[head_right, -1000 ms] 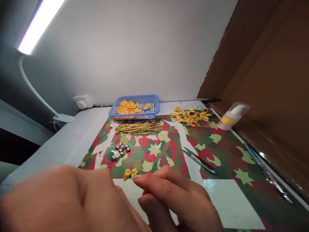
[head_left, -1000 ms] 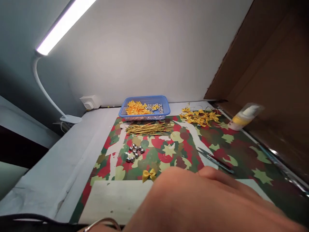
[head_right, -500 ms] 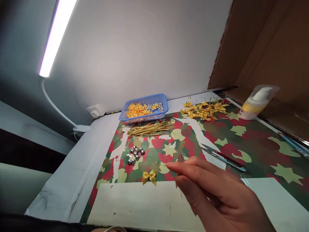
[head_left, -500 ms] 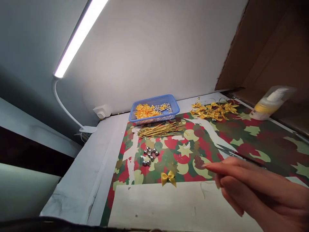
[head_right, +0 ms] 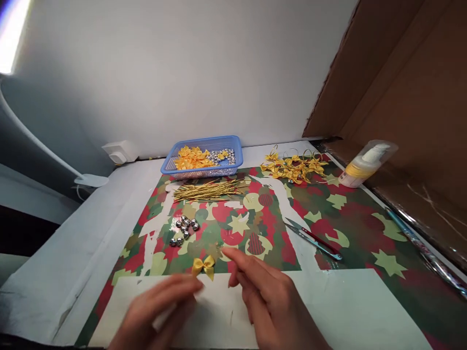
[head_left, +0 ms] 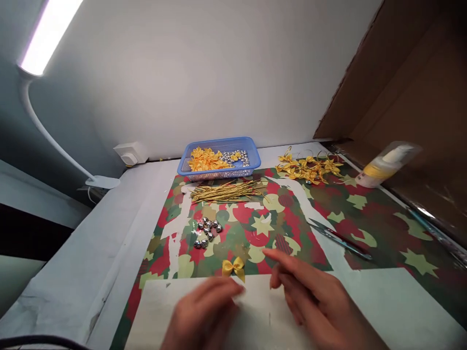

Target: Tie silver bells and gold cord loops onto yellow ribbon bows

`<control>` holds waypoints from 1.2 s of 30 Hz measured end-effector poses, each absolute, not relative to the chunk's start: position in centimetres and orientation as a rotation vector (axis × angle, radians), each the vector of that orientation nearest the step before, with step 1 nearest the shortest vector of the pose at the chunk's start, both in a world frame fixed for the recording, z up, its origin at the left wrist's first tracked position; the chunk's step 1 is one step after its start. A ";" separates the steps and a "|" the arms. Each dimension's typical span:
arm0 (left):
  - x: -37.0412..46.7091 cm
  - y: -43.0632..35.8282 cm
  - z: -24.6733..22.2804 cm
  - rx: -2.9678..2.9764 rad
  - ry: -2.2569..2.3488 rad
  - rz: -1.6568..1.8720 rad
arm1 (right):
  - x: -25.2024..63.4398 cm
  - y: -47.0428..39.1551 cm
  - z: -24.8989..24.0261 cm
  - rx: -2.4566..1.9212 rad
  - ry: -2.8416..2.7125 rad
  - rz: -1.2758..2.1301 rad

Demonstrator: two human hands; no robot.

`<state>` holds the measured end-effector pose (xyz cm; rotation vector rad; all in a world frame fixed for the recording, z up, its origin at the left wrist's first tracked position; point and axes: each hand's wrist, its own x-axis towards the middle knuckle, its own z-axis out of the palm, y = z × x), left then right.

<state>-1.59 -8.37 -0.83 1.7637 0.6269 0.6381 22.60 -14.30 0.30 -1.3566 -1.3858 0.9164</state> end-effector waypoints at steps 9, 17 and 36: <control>1.4 -6.1 -1.1 1.963 1.310 0.797 | 21.3 -13.3 -0.6 -1.376 -1.470 1.018; 1.4 -6.6 0.3 1.677 1.109 0.682 | 22.1 -12.8 0.2 -1.286 -1.544 0.731; 4.1 -6.6 2.0 0.716 0.833 0.785 | 23.0 -12.3 0.1 -1.289 -1.418 0.625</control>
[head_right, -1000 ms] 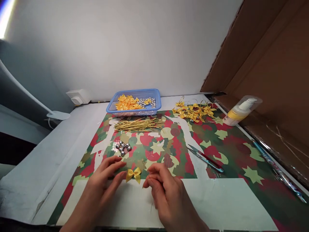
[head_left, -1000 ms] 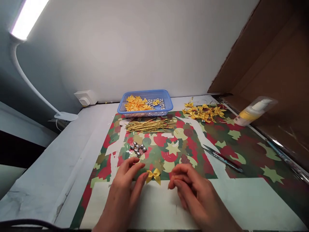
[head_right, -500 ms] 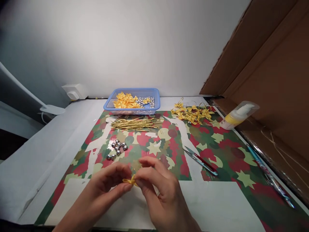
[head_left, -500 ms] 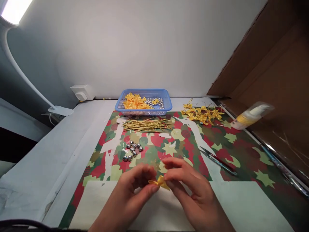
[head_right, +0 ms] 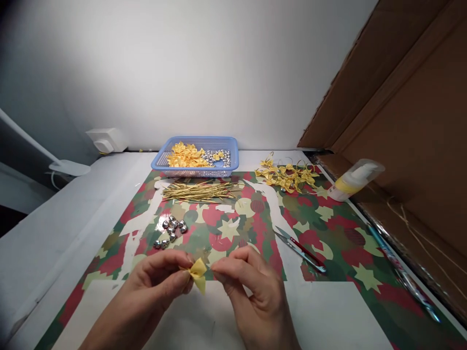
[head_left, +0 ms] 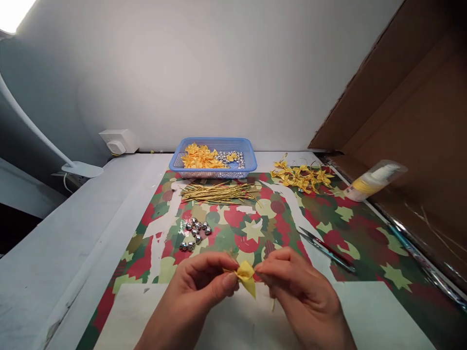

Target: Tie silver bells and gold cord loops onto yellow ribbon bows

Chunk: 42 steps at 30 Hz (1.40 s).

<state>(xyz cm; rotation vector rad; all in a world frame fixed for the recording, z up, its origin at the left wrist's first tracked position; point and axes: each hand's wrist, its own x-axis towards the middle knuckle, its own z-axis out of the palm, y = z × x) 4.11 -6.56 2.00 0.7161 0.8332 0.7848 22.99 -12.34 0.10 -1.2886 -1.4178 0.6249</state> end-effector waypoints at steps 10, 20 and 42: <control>4.7 -6.5 1.7 0.549 0.786 0.833 | 21.3 -12.7 -0.1 -1.350 -1.502 0.721; 4.6 -6.5 1.3 0.635 0.833 0.833 | 20.9 -12.6 0.0 -1.316 -1.527 0.720; 5.3 -7.4 2.4 0.661 0.911 0.848 | 22.0 -12.3 -0.7 -1.292 -1.617 0.601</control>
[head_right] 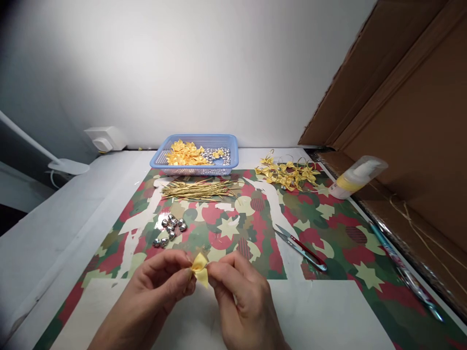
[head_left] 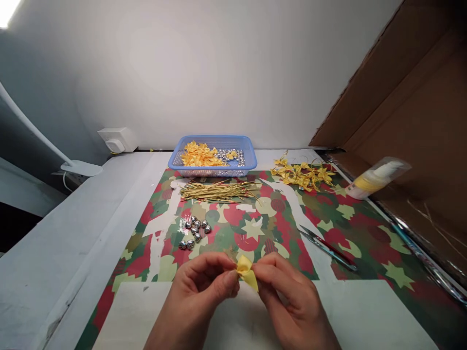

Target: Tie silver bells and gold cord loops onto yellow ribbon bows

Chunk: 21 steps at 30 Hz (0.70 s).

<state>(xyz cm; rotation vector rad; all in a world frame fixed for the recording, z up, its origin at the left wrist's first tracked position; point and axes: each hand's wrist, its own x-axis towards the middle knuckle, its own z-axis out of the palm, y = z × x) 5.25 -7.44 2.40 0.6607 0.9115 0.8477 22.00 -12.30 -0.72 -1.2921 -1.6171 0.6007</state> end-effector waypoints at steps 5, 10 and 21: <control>4.9 -7.4 1.9 0.697 0.906 0.828 | 22.0 -12.4 -1.0 -1.282 -1.611 0.622; 4.6 -7.4 1.6 0.721 0.884 0.796 | 22.2 -12.4 -1.4 -1.277 -1.615 0.604; 4.1 -7.2 0.7 0.791 0.868 0.761 | 22.5 -12.5 -1.6 -1.271 -1.635 0.654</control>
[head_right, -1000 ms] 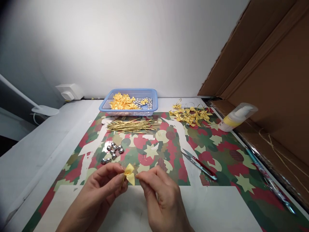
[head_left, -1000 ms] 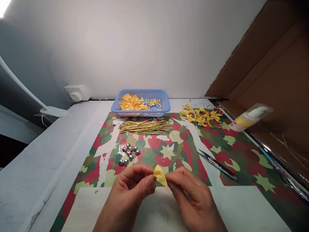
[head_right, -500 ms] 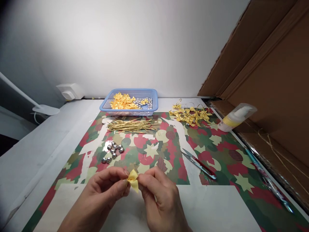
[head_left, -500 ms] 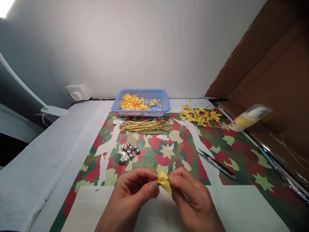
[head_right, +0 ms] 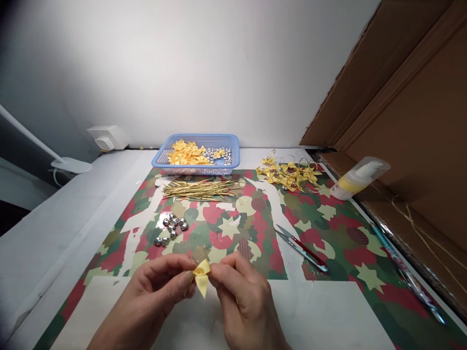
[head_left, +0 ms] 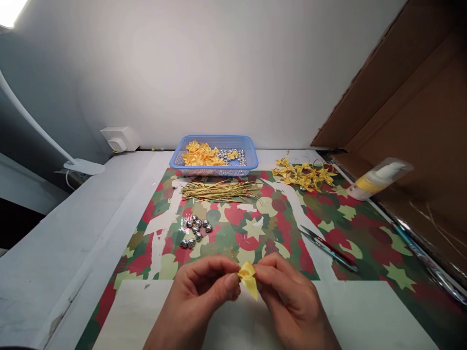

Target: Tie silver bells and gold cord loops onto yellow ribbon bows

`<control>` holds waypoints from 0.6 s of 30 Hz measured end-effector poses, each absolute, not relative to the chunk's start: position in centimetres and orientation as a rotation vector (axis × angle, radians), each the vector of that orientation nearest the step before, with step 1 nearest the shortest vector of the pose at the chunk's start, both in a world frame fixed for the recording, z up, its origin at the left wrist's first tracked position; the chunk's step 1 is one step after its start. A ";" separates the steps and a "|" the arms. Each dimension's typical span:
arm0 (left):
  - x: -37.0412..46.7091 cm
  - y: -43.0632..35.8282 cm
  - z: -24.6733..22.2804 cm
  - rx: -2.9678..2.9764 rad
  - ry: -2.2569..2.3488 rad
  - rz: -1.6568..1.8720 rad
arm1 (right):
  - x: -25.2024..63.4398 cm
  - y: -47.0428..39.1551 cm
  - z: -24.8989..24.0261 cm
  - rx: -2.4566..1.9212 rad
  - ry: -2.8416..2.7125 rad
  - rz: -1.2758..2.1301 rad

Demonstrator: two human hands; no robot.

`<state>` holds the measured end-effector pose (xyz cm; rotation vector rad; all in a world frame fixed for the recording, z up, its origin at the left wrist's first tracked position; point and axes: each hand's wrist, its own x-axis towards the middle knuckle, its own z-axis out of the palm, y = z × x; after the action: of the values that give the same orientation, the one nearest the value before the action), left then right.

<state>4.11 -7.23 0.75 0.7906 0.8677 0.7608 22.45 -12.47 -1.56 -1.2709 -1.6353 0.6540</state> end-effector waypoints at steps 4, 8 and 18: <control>4.0 -7.3 0.7 0.790 0.882 0.759 | 22.4 -12.6 -1.6 -1.281 -1.639 0.659; 4.0 -7.3 0.7 0.795 0.871 0.754 | 22.4 -12.8 -1.5 -1.279 -1.649 0.648; 4.1 -7.4 0.5 0.817 0.882 0.756 | 22.4 -12.6 -1.3 -1.255 -1.656 0.611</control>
<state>4.14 -7.37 0.53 0.8174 0.8816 0.7561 22.41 -12.55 -1.26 -1.2550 -1.6563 0.6110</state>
